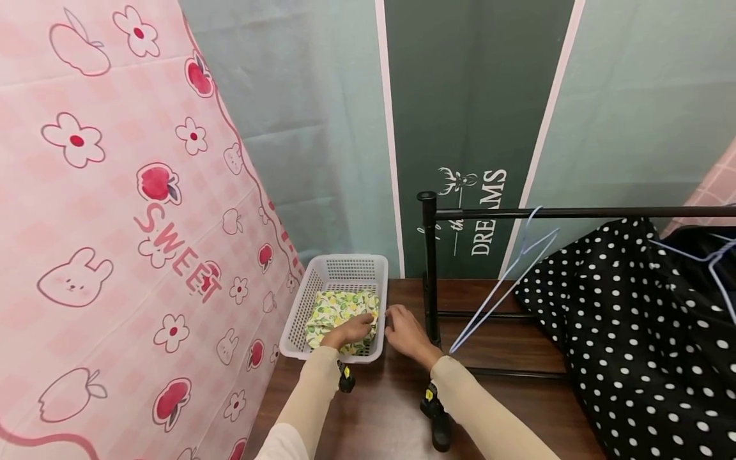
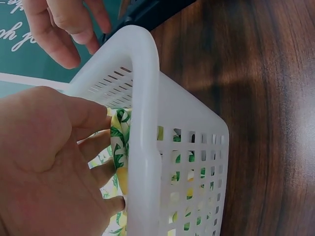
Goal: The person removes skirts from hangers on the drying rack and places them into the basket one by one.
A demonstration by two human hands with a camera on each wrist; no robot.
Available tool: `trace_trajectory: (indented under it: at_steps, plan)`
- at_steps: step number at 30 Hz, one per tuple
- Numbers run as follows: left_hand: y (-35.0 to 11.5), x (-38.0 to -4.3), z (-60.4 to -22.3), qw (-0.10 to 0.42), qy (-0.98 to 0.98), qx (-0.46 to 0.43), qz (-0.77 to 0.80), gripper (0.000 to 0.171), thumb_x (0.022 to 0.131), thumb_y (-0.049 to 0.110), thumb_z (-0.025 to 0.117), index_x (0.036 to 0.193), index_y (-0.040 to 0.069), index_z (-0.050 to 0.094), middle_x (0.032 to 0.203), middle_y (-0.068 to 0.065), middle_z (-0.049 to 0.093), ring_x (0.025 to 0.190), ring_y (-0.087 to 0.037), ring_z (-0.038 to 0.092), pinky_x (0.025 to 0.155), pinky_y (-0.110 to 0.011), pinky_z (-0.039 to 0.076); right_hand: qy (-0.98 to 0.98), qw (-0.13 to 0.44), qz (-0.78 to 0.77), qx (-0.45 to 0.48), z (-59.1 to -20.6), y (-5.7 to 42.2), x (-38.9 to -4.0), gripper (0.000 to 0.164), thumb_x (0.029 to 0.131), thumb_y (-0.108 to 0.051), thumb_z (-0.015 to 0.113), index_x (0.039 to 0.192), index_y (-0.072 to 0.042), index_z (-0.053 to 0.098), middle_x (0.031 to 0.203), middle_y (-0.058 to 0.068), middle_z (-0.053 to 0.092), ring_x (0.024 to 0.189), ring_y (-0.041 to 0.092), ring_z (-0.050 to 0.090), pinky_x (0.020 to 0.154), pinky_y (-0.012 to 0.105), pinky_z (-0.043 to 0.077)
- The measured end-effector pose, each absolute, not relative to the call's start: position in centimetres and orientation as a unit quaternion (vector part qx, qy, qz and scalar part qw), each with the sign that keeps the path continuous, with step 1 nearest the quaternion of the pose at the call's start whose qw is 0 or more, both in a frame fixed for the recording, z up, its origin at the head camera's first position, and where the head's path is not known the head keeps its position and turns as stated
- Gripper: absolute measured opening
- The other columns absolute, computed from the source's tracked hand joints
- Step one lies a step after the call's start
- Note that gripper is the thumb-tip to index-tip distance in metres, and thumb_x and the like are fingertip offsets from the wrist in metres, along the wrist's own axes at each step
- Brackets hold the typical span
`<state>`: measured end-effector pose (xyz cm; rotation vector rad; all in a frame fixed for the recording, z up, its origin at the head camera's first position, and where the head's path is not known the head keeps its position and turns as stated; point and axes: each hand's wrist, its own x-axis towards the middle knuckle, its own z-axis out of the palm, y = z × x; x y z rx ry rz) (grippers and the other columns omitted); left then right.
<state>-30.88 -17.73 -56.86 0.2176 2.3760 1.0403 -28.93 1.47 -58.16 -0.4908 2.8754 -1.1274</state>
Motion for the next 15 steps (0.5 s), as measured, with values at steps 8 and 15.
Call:
trace_trajectory:
  at_steps: [8,15]
  plan:
    - [-17.6,-30.7,-56.5,0.251,0.891,0.077,0.369,0.052,0.115,0.019,0.038,0.165,0.005,0.036,0.170,-0.020,0.037,0.160,-0.042,0.031,0.127,-0.060,0.031,0.922,0.011,-0.353,-0.159,-57.8,1.6,-28.6,0.043,0.100,-0.010,0.067,0.141,0.001,0.061,0.150,0.020,0.057,0.138,0.040,0.056,0.111,0.057,0.049]
    - [-17.4,-30.4,-55.4,0.193,0.905,0.105,0.364,0.044,0.112,0.013,0.045,0.152,-0.003,0.053,0.156,-0.024,0.053,0.139,-0.045,0.055,0.112,-0.060,0.048,0.924,-0.013,-0.341,-0.174,-56.5,1.3,-27.8,0.036,0.102,-0.011,0.066,0.138,-0.003,0.063,0.141,0.015,0.062,0.132,0.035,0.060,0.106,0.053,0.053]
